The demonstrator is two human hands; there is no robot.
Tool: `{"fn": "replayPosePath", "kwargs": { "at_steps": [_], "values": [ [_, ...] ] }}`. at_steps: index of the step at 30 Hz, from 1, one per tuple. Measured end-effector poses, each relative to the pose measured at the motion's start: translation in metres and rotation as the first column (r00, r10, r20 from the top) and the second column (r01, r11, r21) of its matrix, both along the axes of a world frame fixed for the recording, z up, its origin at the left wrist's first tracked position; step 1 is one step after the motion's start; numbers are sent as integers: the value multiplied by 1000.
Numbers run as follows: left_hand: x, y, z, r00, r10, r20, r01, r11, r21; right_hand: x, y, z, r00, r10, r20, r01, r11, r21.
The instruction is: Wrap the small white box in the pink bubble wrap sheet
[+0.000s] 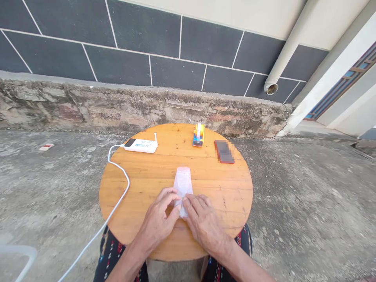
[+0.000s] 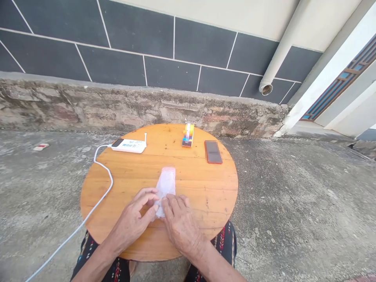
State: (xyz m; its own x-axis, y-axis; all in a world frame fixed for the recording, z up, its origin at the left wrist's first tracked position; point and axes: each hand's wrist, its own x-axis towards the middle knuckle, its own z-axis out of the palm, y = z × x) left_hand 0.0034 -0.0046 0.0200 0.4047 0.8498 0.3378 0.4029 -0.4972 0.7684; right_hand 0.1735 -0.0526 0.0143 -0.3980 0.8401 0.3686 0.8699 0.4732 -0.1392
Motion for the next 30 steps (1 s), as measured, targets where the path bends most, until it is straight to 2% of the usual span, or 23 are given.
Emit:
{"fn": "replayPosePath", "kwargs": {
  "at_steps": [4,10,16,22,30],
  "values": [
    [-7,13,1,999,-26,39,26,1000,-2,1,1,-2,1000,16,13,-16,999,42],
    [-1,32,-8,983,-167,71,169,985,-26,4,2,-2,999,17,37,-20,997,73],
    [3,38,-8,960,-240,145,254,964,-84,5,2,0,999,36,35,-39,996,82],
    [2,38,-4,956,-221,192,253,954,-159,7,3,8,999,48,22,-48,999,-10],
    [3,46,-8,967,-176,181,227,921,-317,9,15,41,999,1,-52,-16,957,-288]
  ]
}}
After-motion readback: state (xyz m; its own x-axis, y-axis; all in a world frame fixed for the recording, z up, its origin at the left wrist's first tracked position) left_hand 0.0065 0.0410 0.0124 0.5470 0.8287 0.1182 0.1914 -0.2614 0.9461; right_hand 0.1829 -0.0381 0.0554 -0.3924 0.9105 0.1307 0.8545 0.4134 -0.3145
